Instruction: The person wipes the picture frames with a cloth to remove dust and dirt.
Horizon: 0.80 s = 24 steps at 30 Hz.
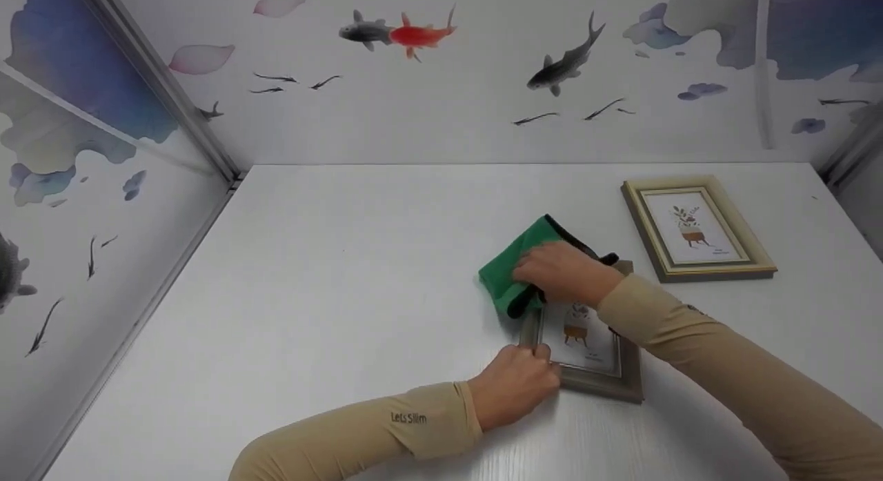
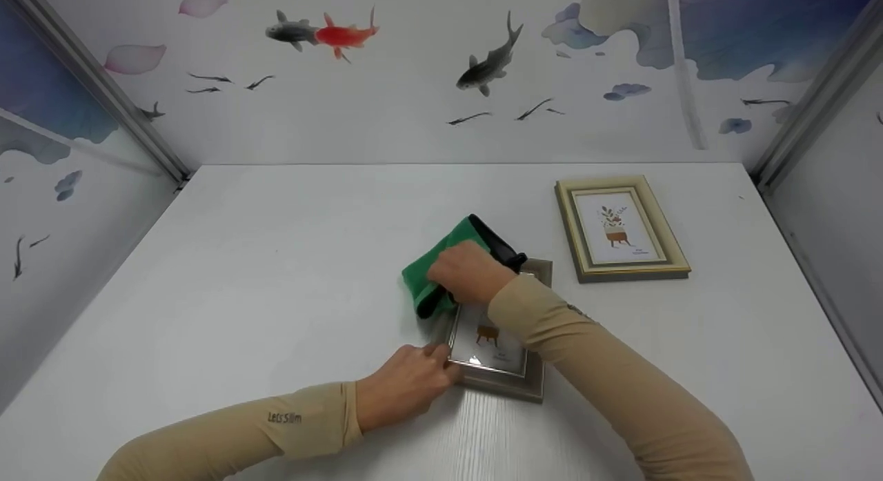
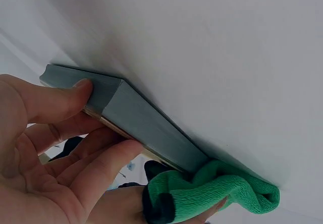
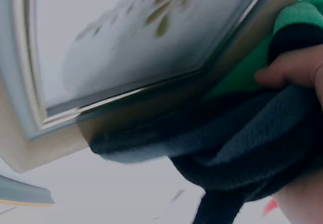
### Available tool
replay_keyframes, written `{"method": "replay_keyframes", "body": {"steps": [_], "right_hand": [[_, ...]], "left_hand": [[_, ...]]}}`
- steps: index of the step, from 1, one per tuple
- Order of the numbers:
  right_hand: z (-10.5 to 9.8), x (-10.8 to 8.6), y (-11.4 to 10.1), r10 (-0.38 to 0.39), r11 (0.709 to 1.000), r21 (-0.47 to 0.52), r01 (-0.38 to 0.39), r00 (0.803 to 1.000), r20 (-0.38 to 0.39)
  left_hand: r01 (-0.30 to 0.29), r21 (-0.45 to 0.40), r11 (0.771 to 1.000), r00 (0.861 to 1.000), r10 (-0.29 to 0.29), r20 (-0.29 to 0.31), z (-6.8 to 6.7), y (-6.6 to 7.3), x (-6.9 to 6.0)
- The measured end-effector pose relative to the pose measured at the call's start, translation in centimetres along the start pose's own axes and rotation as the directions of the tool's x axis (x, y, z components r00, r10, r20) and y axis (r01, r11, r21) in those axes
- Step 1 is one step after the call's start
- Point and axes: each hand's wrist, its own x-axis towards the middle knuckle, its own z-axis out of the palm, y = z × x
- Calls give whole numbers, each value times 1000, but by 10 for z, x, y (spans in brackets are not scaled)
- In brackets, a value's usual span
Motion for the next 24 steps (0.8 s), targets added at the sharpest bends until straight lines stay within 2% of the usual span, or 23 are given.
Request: {"method": "replay_keyframes", "body": {"steps": [4,8,12,16,20,22,24], "right_hand": [[-11,-5,-16,-69,995,75,68,998,9],[-21,-12,-22,-97,989,106,100,995,-39],[-34,-27,-16,-52,989,135,66,993,-104],[-48,-48,-3,41,986,167,-19,991,-127],[-59,-75,12,143,973,199,-113,979,-145],[-64,-90,20,202,960,226,-166,969,-144],[-67,-105,28,255,942,257,-214,957,-137]], "left_hand": [[5,-33,999,1000,-4,22,-3,-1,0],[48,-24,999,998,-47,41,-2,-7,2],[112,1,994,993,-112,30,6,-20,3],[171,-26,985,985,-170,39,14,-46,3],[258,-102,961,965,-251,72,23,-78,2],[315,-153,937,947,-301,110,28,-94,1],[379,-198,904,923,-352,155,34,-109,0]]}}
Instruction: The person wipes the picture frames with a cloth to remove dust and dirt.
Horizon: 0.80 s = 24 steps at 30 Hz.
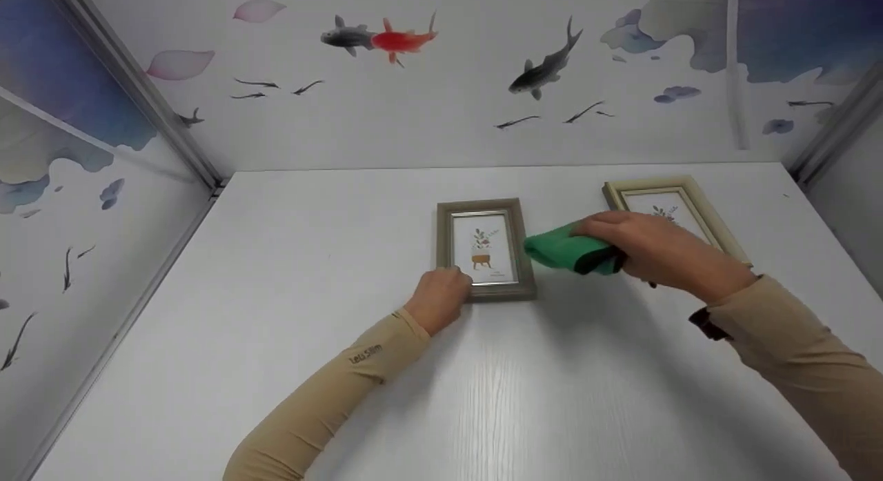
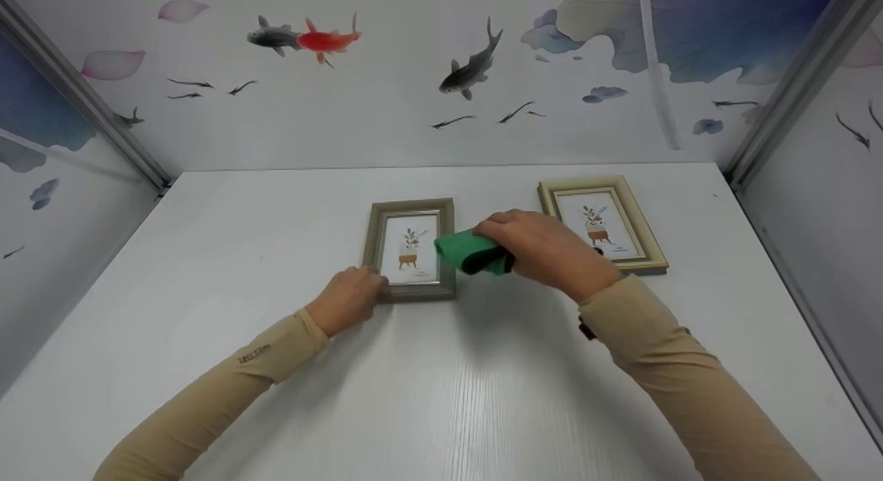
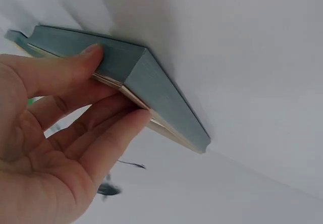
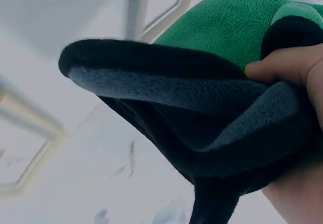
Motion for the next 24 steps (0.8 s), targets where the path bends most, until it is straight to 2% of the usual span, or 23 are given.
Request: {"method": "replay_keyframes", "body": {"steps": [4,8,11,14,16,19,21,24], "right_hand": [[-11,-23,20,72,997,20,-72,997,-38],[-17,-47,39,108,994,25,-106,986,-125],[-19,-62,52,147,989,40,-142,974,-170],[-19,-73,63,174,985,54,-166,964,-203],[-18,-78,70,192,981,63,-183,956,-219],[-17,-83,77,223,975,75,-210,943,-245],[-17,-86,81,241,970,84,-226,935,-261],[-19,-92,85,244,970,87,-229,920,-306]], "left_hand": [[127,-61,990,991,-124,58,2,-32,9],[234,-112,966,970,-224,96,4,-62,15],[302,-131,944,949,-284,137,4,-79,18],[341,-126,932,933,-319,168,5,-90,21],[348,-118,930,928,-323,186,4,-92,22],[329,-82,941,933,-311,179,1,-87,25],[313,-35,949,938,-303,169,-3,-78,30],[284,14,959,946,-283,159,-15,-56,42]]}}
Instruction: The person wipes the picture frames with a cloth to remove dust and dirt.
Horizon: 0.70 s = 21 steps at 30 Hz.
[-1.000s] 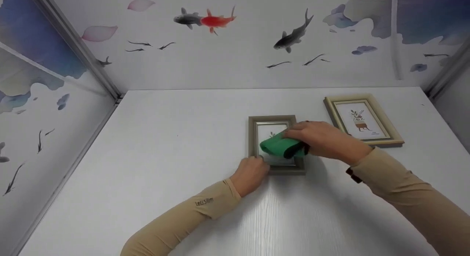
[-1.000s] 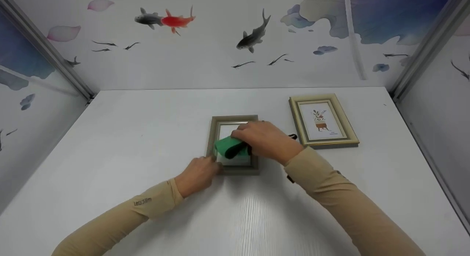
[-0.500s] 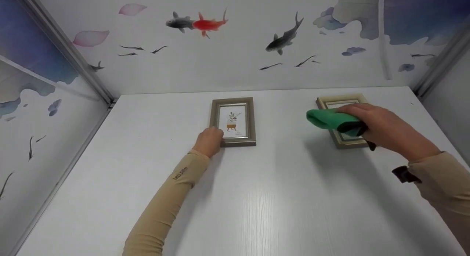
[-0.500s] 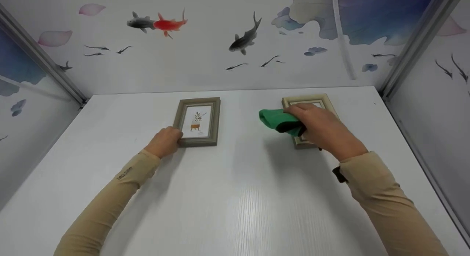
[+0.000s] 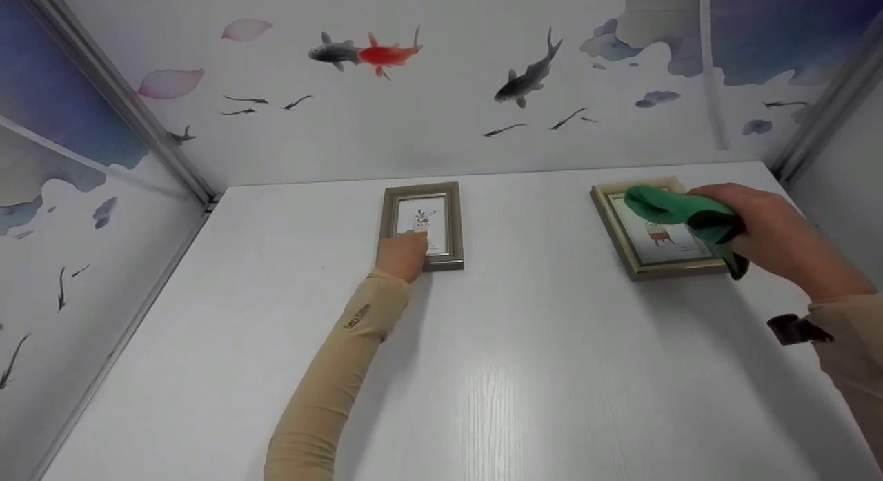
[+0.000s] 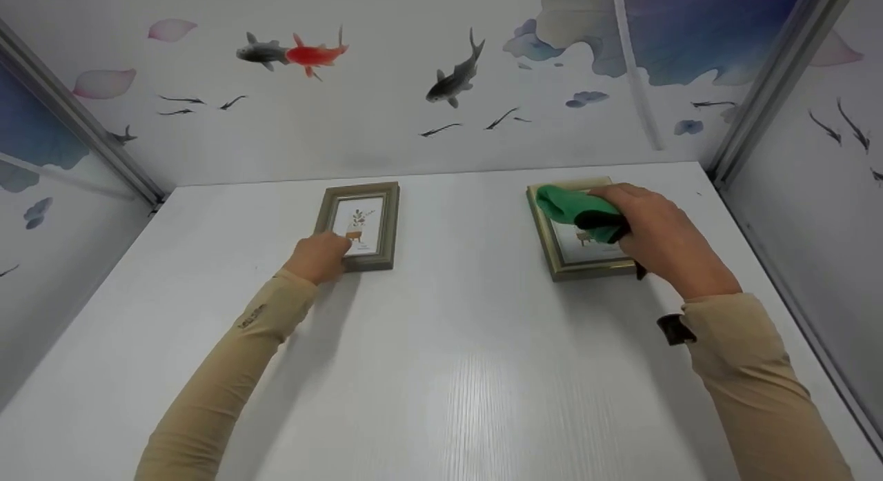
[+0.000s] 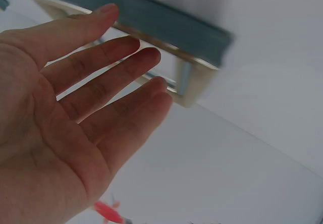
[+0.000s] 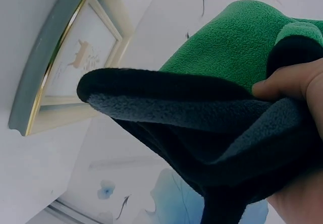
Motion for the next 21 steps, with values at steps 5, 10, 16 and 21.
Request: {"method": "replay_keyframes", "body": {"steps": [5,10,16,21], "right_hand": [[-13,-3,6,46,999,-6,-47,996,-74],[-32,-13,15,166,985,-15,-169,976,-138],[-43,-25,25,254,965,-31,-260,958,-134],[-39,-32,35,246,967,-22,-255,950,-194]], "left_hand": [[-126,8,992,991,125,47,-22,59,11],[-257,6,967,966,256,31,-26,131,26],[-300,16,954,954,300,24,-18,208,44],[-346,45,937,936,348,-59,-9,256,55]]}}
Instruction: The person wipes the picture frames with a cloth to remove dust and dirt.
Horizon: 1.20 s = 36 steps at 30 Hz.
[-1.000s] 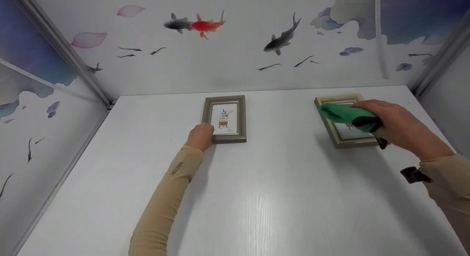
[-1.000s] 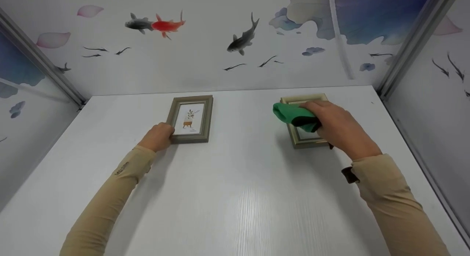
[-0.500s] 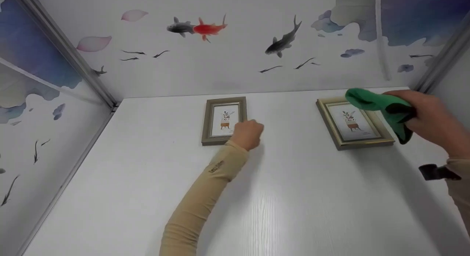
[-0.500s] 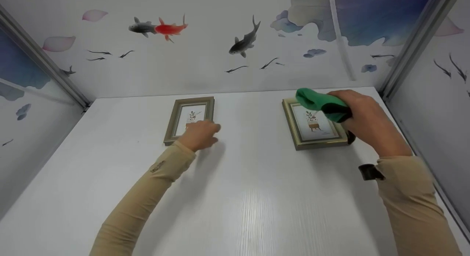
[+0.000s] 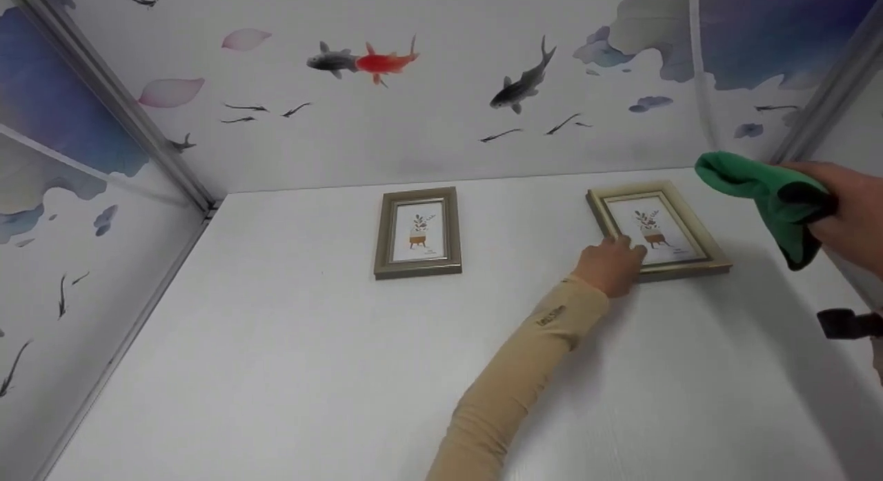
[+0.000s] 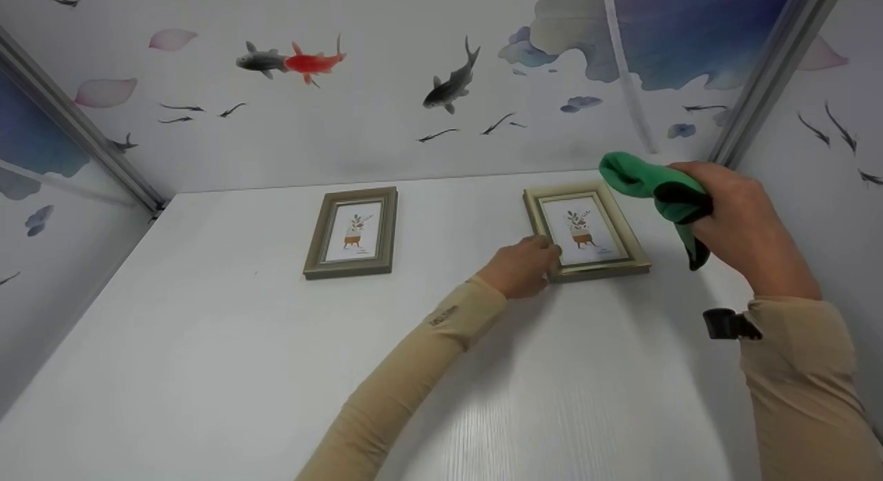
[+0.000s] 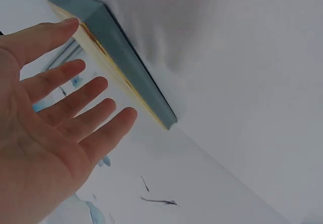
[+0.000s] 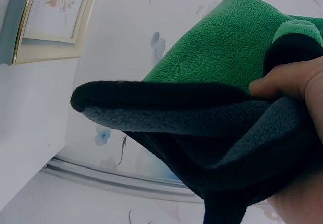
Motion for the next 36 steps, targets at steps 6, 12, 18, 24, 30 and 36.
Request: {"method": "replay_keyframes", "body": {"steps": [6,12,18,24,30,36], "right_hand": [[7,-3,8,7,1000,-13,-7,1000,12],[11,-3,7,22,1000,15,-23,998,55],[11,-6,4,4,1000,20,-5,998,67],[6,-6,2,-54,997,-49,56,997,54],[17,-4,-4,-101,995,7,101,991,90],[39,2,-12,-173,985,51,167,970,168]], "left_hand": [[3,109,994,999,3,-53,15,21,18],[-52,256,965,993,78,-91,17,19,19],[-162,341,926,967,218,-132,21,10,-3],[-289,346,893,947,320,-34,17,-4,-47],[-365,336,868,926,375,36,9,-21,-97],[-394,315,863,916,397,57,5,-34,-142]]}}
